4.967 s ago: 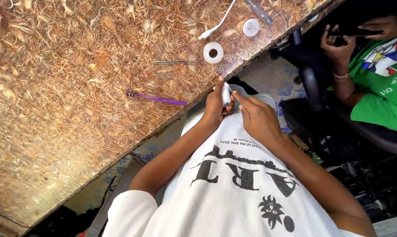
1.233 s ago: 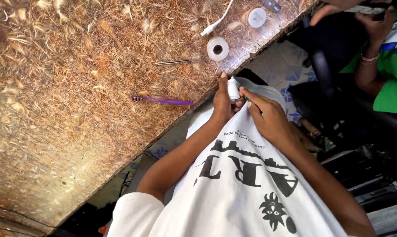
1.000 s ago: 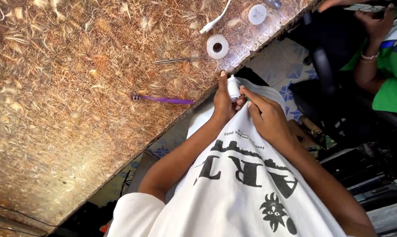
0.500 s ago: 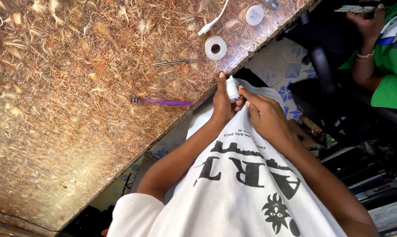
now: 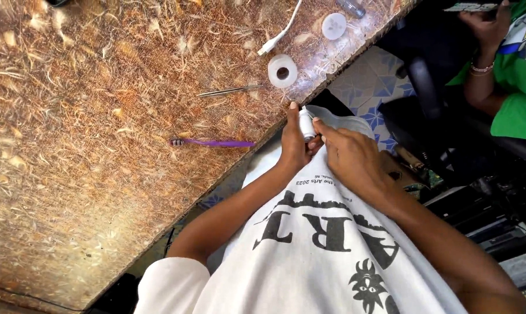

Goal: The person is putting back together a disassembled phone charger, fitting the internal electronics into the white plastic shell.

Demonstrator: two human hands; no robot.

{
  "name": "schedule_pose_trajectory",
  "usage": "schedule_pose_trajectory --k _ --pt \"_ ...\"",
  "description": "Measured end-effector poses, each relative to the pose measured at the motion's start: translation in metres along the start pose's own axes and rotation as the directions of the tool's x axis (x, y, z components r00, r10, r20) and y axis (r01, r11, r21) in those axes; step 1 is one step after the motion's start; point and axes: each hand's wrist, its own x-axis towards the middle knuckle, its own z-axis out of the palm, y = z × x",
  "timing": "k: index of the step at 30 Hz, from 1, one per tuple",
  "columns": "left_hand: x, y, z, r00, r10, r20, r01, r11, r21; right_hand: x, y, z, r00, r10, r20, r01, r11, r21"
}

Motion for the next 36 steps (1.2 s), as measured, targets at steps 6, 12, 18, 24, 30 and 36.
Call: schedule_pose_trajectory --k 6,12,18,24,30,36 --pt "-0.015 0.009 0.012 1.0 0.001 -0.021 -0.002 0.998 -0.058 0.01 0.012 0.005 0.998 0.063 0.015 -0.065 0.979 0.193" --pt "-0.015 0.006 0.014 0.991 0.019 -0.131 -0.029 0.997 -0.073 0.005 -0.002 0.008 0.995 0.091 0.034 -0.086 0.99 -0.115" --pt "-0.01 0.001 0.012 0.983 0.031 -0.179 -0.043 0.997 -0.068 0.004 -0.007 0.017 0.997 0.072 0.011 -0.065 0.949 -0.308" --pt "-0.016 0.007 0.017 0.981 0.054 -0.188 -0.056 0.998 -0.003 0.005 -0.015 0.016 0.999 0.048 0.003 -0.044 0.935 -0.353" --pt "-0.017 0.009 0.019 0.98 0.047 -0.195 -0.052 0.998 -0.025 0.006 -0.018 0.02 0.999 0.044 0.018 -0.033 0.915 -0.401" --pt "-0.01 0.003 0.014 0.985 0.059 -0.164 -0.064 0.998 -0.026 0.007 -0.006 0.022 0.998 0.06 0.018 -0.05 0.941 -0.335"
